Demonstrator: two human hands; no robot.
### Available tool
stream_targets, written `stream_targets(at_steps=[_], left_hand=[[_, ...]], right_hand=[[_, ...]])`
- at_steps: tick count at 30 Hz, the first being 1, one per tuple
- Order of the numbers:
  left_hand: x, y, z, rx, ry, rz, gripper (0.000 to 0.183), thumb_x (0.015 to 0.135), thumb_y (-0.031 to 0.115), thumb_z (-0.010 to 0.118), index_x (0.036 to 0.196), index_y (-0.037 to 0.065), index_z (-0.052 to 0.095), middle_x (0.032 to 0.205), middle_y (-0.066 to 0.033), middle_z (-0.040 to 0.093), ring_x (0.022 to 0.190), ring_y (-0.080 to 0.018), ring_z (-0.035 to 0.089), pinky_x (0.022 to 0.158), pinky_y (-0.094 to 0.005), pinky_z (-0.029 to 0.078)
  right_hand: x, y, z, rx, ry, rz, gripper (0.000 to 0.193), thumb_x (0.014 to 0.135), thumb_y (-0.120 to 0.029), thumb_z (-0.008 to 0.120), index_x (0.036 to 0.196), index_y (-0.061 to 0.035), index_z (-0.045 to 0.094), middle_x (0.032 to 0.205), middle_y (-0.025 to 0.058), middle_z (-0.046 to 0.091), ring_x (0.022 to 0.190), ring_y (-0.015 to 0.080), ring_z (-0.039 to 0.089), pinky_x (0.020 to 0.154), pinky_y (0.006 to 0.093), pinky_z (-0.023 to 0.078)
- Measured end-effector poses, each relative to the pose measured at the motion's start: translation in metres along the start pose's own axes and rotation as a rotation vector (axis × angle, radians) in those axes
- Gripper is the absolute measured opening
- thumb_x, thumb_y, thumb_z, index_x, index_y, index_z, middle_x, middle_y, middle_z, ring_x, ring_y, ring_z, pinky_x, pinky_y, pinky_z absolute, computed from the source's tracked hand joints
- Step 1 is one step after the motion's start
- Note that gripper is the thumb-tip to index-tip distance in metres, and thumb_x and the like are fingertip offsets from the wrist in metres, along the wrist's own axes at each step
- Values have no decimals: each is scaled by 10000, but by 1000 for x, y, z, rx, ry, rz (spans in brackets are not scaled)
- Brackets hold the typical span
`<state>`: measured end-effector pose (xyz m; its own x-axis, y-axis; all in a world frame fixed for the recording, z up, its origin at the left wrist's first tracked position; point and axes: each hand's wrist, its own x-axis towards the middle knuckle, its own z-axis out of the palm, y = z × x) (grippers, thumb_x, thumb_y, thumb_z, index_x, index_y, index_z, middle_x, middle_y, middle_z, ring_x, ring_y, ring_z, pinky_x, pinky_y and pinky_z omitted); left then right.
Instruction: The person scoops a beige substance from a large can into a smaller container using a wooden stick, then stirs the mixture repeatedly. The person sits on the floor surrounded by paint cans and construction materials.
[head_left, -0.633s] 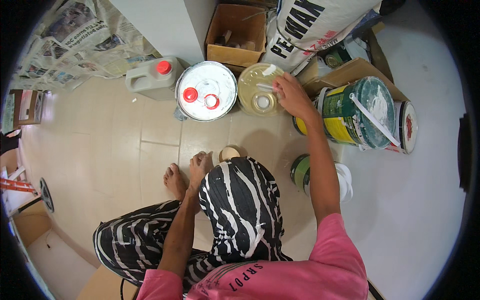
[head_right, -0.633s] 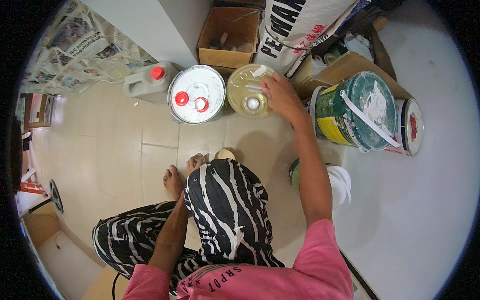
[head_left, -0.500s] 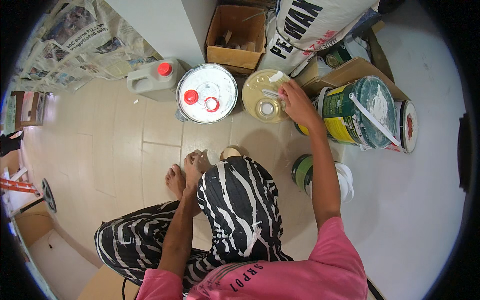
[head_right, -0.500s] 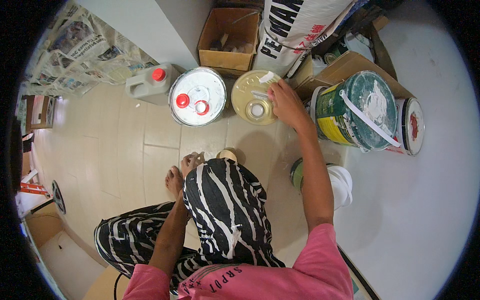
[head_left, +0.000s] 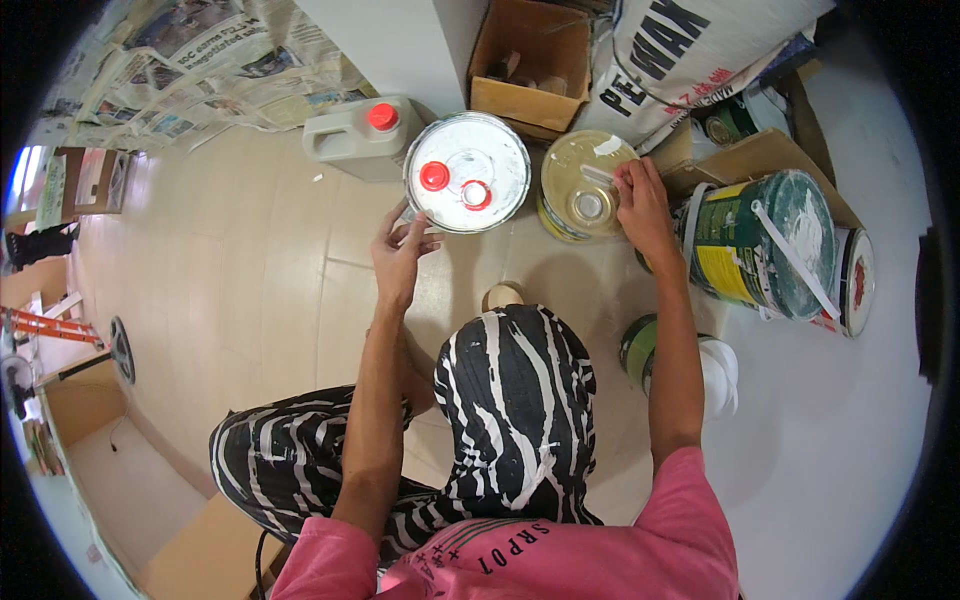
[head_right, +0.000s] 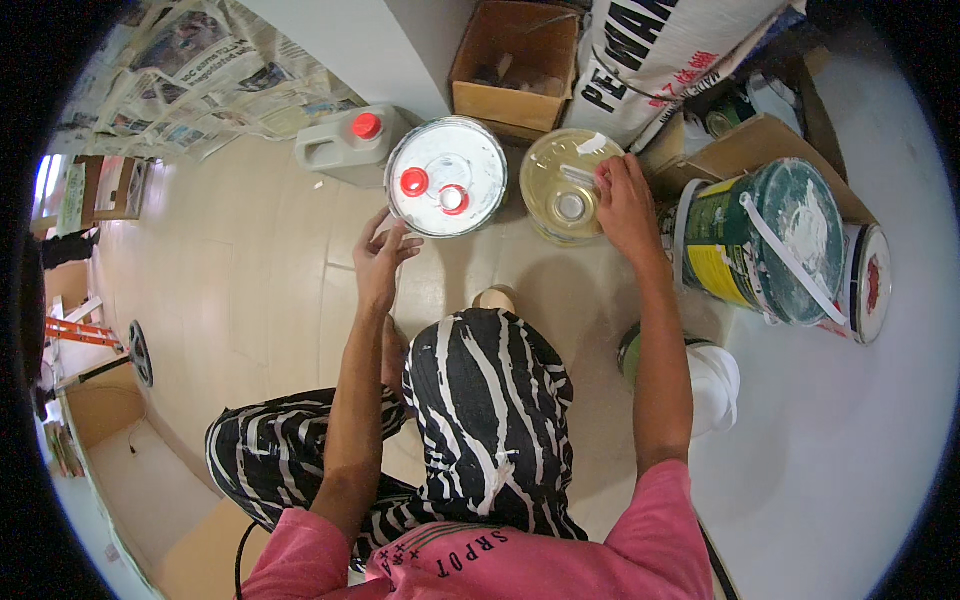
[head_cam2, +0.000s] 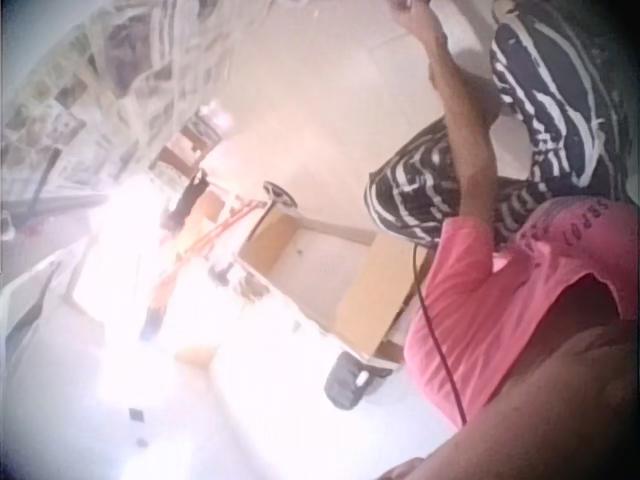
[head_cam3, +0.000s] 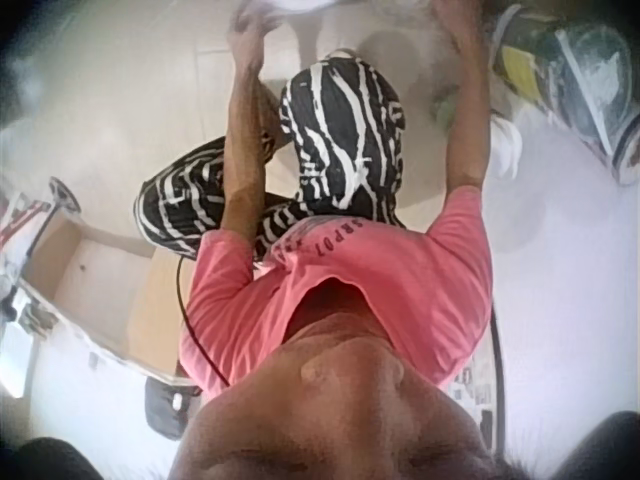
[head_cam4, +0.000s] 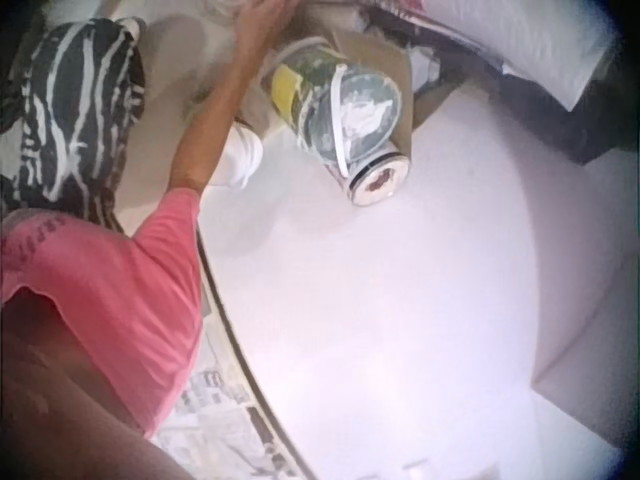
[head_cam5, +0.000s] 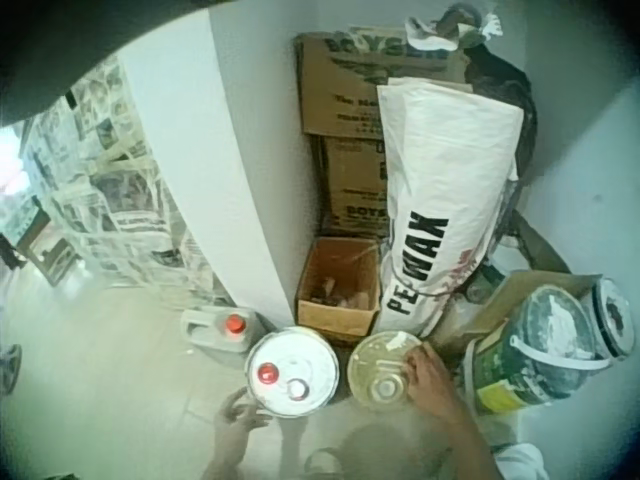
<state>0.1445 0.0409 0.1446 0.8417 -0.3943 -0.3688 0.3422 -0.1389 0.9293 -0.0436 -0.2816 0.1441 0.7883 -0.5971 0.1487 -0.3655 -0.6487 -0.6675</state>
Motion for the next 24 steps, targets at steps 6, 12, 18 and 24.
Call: stream_targets(at_steps=[6, 12, 18, 24], left_hand=[[-2, 9, 18, -108, 8, 33, 604, 1016, 77, 697, 1501, -165, 432, 1005, -229, 760, 803, -258, 778, 758, -342, 656], [-19, 33, 42, 14, -16, 76, 546, 973, 69, 709, 1442, -150, 537, 972, -205, 777, 771, -191, 754, 704, -313, 643], [-68, 75, 87, 271, -112, 32, 430, 915, 125, 745, 1279, -100, 697, 743, -128, 764, 667, -109, 728, 614, -295, 562], [-35, 36, 138, 268, -134, 364, 268, 887, 117, 728, 1110, -32, 742, 633, -179, 673, 591, -264, 705, 591, -371, 523]], right_hand=[[-9, -8, 2, 69, 142, 8, 137, 1030, -93, 645, 1080, 34, 661, 941, 169, 644, 773, 280, 623, 753, 407, 521], [-28, -73, 15, 597, -27, 460, 484, 1139, -420, 465, 1050, -9, 704, 701, 28, 607, 628, 160, 555, 570, 319, 427], [-79, -64, -18, 1069, 235, 722, 573, 1102, -563, 468, 1310, -46, 602, 1017, 82, 696, 722, 177, 646, 580, 343, 500], [-75, -24, -11, 824, 407, 596, 467, 1136, -447, 465, 1280, -20, 591, 1064, 112, 709, 775, 195, 702, 584, 337, 555]])
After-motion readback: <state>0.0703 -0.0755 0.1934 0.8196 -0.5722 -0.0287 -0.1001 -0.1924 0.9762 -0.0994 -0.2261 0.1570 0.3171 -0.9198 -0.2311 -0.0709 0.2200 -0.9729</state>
